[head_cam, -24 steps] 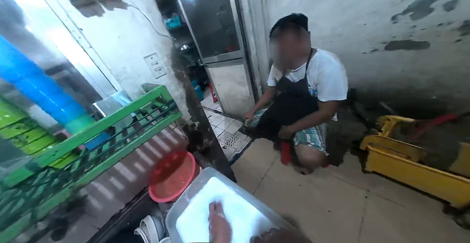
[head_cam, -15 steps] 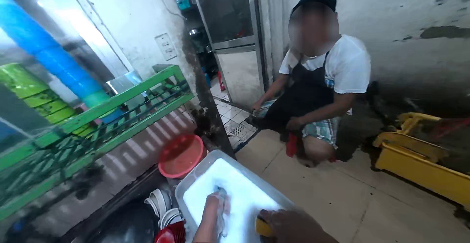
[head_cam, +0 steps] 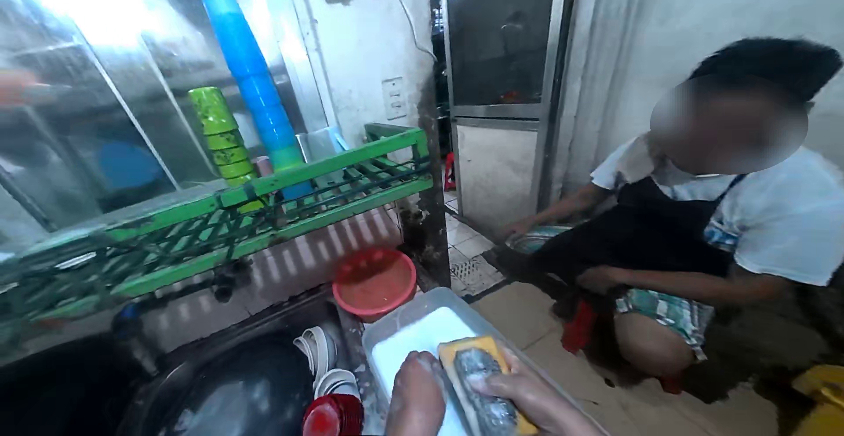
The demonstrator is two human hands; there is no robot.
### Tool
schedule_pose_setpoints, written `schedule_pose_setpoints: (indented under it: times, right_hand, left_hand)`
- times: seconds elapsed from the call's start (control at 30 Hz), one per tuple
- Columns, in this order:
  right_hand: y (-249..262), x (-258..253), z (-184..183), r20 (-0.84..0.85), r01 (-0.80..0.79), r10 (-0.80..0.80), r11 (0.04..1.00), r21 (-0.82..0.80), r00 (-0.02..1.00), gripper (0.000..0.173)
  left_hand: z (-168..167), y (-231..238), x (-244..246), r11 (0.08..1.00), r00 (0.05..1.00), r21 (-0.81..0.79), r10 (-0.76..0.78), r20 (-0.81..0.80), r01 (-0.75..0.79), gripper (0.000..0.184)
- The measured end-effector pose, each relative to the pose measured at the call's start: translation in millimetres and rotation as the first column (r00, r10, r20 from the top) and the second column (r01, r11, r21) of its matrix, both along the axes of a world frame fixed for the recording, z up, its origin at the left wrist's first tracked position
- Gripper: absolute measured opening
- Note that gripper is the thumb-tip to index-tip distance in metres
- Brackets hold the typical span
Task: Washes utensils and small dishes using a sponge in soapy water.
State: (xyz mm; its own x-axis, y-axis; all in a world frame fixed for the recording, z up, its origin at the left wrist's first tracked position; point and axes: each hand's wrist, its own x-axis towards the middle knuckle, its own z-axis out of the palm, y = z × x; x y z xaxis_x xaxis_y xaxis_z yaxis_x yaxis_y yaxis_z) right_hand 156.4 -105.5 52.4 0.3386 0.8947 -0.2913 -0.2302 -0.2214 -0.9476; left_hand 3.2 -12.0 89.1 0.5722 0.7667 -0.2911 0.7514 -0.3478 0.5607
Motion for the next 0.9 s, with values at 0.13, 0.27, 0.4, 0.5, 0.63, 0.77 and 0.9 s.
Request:
schedule_pose_setpoints:
  times: [0.13, 0.27, 0.4, 0.5, 0.63, 0.77, 0.9]
  right_hand:
    - [27.9, -7.6, 8.1, 0.255, 0.009, 0.031, 0.988, -0.157, 0.966, 0.091]
    - [33.6, -27.1, 7.5, 0.382, -0.078, 0.151, 0.977, -0.200, 0.912, 0.087]
    - [41.9, -23.4, 14.0, 0.529, -0.076, 0.175, 0.976, -0.203, 0.831, 0.079]
    - [51.8, -8.8, 16.4, 0.538, 0.075, 0.016, 0.986, -0.146, 0.843, 0.082]
    - [50.8, -5.4, 12.3, 0.435, 0.024, 0.033, 0.992, -0.125, 0.900, 0.096]
    - [42.2, -26.9, 37.4, 0.594, -0.102, 0.117, 0.993, -0.059, 0.796, 0.075]
    - [48.2, -13.9, 54.6, 0.477, 0.190, -0.164, 0.982, -0.007, 0.863, 0.073]
  left_hand:
    - [-3.1, -6.1, -11.8, 0.963, 0.950, -0.239, 0.186, 0.251, -0.125, 0.027]
    - [-7.6, -3.5, -20.8, 0.955, 0.926, -0.216, 0.258, 0.274, -0.202, 0.025]
    - [-12.5, -5.7, -29.3, 0.962, 0.934, -0.188, 0.242, 0.265, -0.196, 0.026]
    - [-11.9, -5.7, -40.6, 0.954, 0.925, -0.219, 0.263, 0.276, -0.205, 0.025]
    - [-12.1, -7.8, -52.9, 0.902, 0.841, -0.414, 0.312, 0.441, -0.118, 0.020]
    - [-2.6, -8.6, -59.1, 0.852, 0.820, -0.524, 0.305, 0.485, -0.007, 0.020]
    - [-16.8, 3.1, -71.5, 0.872, 0.816, -0.488, 0.302, 0.493, -0.028, 0.023]
